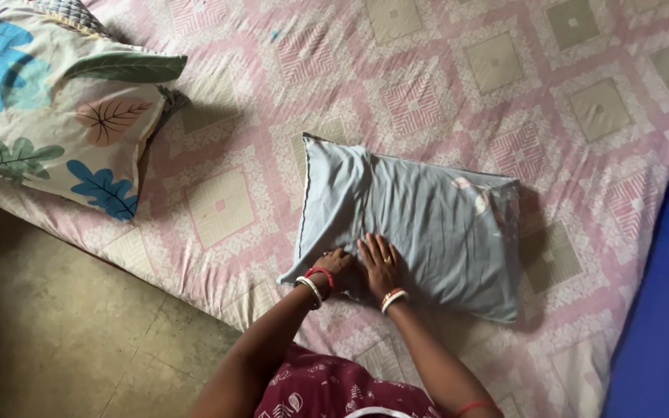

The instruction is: The person picks up two pillows from a stack, places them on the bed, and adjusts their positions. They smooth the pillowcases and align the pillows neatly at the head of the bed.

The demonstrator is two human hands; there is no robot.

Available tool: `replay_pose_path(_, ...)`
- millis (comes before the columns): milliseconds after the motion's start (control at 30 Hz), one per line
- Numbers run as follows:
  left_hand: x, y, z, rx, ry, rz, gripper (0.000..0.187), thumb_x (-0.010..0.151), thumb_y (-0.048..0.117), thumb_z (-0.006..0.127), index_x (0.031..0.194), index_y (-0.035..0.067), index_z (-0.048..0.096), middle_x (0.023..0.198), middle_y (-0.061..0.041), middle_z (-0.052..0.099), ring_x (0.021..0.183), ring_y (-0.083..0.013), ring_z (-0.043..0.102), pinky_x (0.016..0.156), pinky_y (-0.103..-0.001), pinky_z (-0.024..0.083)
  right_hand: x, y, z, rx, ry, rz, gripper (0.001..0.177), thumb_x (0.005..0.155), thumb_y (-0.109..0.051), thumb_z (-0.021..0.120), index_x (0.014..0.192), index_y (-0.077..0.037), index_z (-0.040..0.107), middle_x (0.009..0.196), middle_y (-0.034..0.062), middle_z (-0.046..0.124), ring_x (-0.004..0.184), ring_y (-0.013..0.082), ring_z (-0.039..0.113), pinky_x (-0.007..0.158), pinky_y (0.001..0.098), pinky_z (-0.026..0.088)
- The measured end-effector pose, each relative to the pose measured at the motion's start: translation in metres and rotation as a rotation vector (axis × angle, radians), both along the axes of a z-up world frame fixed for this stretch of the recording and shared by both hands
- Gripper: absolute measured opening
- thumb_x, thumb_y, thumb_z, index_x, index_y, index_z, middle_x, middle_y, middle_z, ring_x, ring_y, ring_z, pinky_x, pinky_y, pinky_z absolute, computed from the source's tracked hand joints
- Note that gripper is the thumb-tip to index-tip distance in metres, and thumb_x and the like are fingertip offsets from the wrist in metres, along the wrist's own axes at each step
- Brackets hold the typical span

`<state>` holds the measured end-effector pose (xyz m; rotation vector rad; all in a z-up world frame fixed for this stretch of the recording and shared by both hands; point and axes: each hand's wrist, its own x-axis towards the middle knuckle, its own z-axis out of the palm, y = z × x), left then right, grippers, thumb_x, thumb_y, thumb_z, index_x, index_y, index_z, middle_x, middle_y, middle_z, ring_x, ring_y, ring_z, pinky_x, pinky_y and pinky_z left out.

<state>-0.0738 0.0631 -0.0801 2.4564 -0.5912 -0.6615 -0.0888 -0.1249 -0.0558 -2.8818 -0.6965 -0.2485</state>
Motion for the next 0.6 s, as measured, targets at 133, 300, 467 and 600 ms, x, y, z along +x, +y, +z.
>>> replay_pose_path(133, -0.015, 0.008, -0.035, -0.013, 0.077, 0.053, 0.049, 0.082, 0.037, 0.077, 0.123, 0.014, 0.063, 0.126, -0.019, 0.059, 0.116, -0.0395, 0.062, 0.097, -0.047, 0.050, -0.052, -0.025, 0.011, -0.159, 0.107, -0.051, 0.064, 0.095, -0.019, 0.055, 0.158, -0.022, 0.044, 0.168, 0.0052, 0.037, 0.156, 0.0250, 0.030, 0.126, 0.0443, 0.022)
replay_pose_path(300, -0.033, 0.056, -0.067, -0.022, -0.201, 0.936, 0.025, 0.096, 0.022, 0.069, 0.115, 0.005, 0.069, 0.108, -0.023, 0.070, 0.097, -0.0402, 0.068, 0.083, -0.049, 0.054, -0.093, -0.073, 0.031, -0.005, 0.241, -0.119, 0.092, 0.074, -0.033, 0.081, 0.154, -0.021, 0.036, 0.163, 0.0084, 0.030, 0.153, 0.0298, 0.024, 0.121, 0.0561, 0.020)
replay_pose_path(467, -0.052, 0.095, -0.108, -0.025, 0.200, 1.088, 0.060, 0.081, 0.052, 0.079, 0.102, -0.004, 0.068, 0.086, -0.018, 0.067, 0.073, -0.0278, 0.061, 0.060, -0.042, 0.047, -0.119, -0.118, 0.021, -0.140, 0.237, -0.434, 0.104, 0.070, -0.035, 0.088, 0.156, -0.025, 0.030, 0.166, 0.0062, 0.023, 0.154, 0.0293, 0.019, 0.121, 0.0584, 0.020)
replay_pose_path(600, -0.059, 0.080, -0.123, -0.705, 0.722, 1.223, 0.042, 0.089, 0.045, 0.070, 0.099, 0.005, 0.068, 0.076, -0.008, 0.071, 0.066, -0.0190, 0.069, 0.055, -0.036, 0.050, -0.122, -0.119, 0.019, -0.178, 0.193, -0.529, 0.105, 0.073, -0.029, 0.087, 0.160, -0.024, 0.028, 0.169, 0.0070, 0.021, 0.157, 0.0296, 0.018, 0.123, 0.0565, 0.021)
